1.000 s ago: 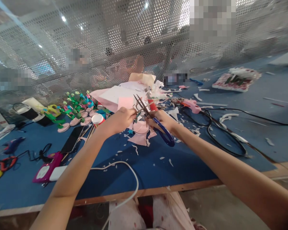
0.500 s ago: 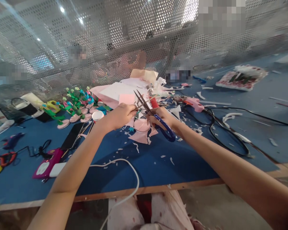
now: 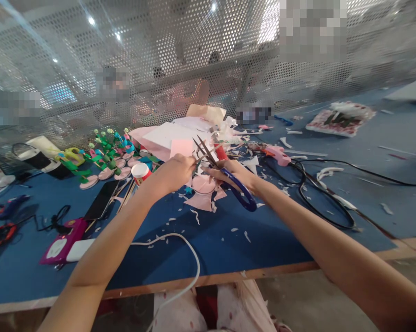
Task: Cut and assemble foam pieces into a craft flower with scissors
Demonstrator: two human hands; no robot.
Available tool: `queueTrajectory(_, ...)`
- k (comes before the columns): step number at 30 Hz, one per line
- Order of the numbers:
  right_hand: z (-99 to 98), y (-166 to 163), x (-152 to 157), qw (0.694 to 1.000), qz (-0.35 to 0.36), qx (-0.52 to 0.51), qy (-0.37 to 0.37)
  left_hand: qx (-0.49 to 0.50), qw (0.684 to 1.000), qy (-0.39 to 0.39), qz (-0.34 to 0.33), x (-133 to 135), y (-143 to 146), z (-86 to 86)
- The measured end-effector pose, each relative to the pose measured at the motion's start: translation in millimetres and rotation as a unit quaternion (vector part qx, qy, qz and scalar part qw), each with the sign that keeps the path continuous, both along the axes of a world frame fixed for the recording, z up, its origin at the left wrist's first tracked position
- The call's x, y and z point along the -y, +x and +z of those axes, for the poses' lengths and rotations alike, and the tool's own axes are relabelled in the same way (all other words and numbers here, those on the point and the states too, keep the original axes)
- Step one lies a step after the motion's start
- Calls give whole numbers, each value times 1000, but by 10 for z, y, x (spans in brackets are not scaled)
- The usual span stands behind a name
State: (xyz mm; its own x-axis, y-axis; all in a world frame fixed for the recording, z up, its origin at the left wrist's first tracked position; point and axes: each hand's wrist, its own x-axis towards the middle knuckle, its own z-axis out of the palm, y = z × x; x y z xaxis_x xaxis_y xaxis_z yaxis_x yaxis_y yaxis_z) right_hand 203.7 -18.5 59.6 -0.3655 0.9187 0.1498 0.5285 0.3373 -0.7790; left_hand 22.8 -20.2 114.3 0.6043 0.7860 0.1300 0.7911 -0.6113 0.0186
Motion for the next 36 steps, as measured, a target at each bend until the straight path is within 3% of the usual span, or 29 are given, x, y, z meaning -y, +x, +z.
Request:
queueTrajectory(8, 104, 42, 37, 999, 26, 15, -28, -83, 996, 37, 15, 24, 44, -55)
queueTrajectory(29, -14, 84, -19, 993, 74, -76, -56, -21, 1000, -8, -14, 46, 36, -24)
queueTrajectory(36, -5, 33, -15, 1000, 3, -22, -17, -39, 999, 1, -13, 48, 42, 4)
